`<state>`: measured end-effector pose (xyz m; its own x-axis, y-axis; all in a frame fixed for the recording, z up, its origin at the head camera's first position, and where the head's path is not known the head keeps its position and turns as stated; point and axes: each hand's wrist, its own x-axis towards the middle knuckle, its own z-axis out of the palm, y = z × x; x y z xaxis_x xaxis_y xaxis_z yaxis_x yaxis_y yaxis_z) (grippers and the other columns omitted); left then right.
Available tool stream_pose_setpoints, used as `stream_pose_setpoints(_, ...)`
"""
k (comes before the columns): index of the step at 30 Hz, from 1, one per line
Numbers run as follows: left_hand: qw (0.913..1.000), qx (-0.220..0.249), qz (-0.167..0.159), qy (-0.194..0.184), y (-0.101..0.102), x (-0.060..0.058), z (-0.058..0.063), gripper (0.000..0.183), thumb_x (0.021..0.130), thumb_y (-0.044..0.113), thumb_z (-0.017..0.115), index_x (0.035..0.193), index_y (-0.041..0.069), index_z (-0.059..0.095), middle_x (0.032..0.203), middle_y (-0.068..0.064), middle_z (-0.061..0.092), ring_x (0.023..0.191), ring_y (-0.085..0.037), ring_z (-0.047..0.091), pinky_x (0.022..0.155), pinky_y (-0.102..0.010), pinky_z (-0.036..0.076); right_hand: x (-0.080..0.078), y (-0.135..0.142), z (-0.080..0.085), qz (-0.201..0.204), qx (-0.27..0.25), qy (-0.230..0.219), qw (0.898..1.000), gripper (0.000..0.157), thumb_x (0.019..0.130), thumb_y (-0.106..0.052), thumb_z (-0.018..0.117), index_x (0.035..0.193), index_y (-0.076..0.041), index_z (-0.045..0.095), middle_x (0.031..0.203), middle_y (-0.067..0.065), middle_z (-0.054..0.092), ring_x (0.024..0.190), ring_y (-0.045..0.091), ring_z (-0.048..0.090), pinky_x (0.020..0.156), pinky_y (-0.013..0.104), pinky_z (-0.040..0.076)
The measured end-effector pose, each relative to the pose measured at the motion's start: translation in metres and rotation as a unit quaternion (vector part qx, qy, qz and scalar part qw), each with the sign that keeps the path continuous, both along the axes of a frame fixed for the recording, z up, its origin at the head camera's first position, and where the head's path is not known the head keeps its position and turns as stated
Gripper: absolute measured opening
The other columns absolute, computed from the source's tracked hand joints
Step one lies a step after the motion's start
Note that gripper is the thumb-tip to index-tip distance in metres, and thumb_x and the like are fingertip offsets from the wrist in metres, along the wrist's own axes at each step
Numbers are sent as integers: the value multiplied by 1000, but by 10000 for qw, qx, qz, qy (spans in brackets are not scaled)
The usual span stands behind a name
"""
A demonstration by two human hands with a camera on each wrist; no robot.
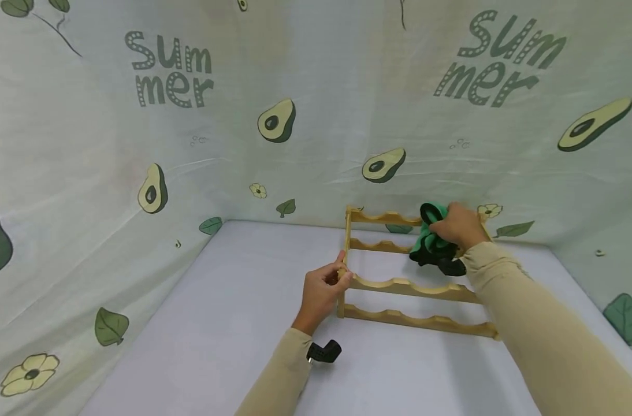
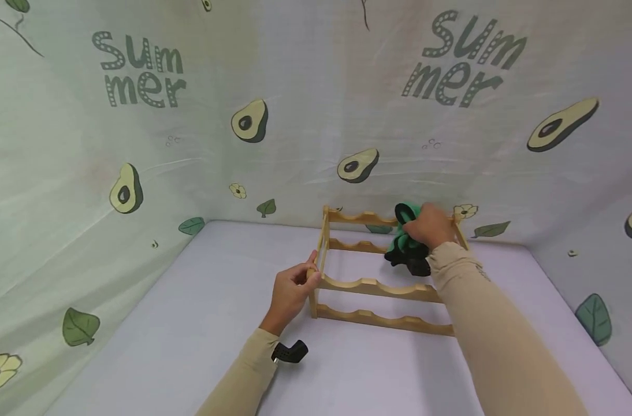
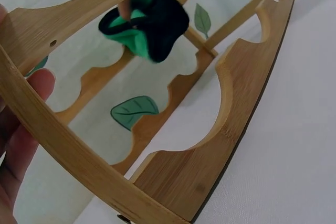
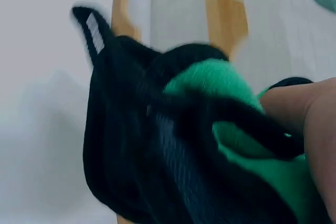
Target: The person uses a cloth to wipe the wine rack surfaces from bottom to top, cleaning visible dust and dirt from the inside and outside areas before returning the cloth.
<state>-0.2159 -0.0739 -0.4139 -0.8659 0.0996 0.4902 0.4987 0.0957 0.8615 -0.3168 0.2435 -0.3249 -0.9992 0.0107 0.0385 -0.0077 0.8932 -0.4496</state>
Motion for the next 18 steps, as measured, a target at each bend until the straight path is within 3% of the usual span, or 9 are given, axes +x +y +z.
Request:
stream_pose_setpoints(4,9995,-133,261,93,-5,1,-1,6,90,5,72,87,0,72,121,-20,67,72,-7,58,60,-20,48,-11,-33,-5,187,-416,-156,9988,68,90,-25,63,135,20,40,127,39,50,105,48,54,85,55,48)
stream_pose_setpoints(8,9997,-213,142,5,-5,1,-2,6,91,6,72,89,0,73,115,-19,70,74,-6,59,62,-22,49,-17,-55,-5,381,-589,-262,9972,53,85,-20,67,122,13,49,118,31,55,97,39,55,79,47,49)
stream_pose_setpoints(12,9997,-236,-99,-4,-2,0,-2,8,91,6,71,90,-1,72,118,-19,69,74,-7,60,64,-23,51,-19,-62,-2,257,-540,-210,9980,29,82,-17,65,98,4,52,96,21,56,81,33,55,67,40,48)
stream_pose_setpoints(18,9998,-186,-44,97,2,0,0,9,91,6,72,89,-3,72,121,-19,67,71,-11,59,63,-24,51,-22,-69,-4,188,-602,24,9980,30,81,-19,68,95,3,53,92,19,56,81,34,55,66,39,48)
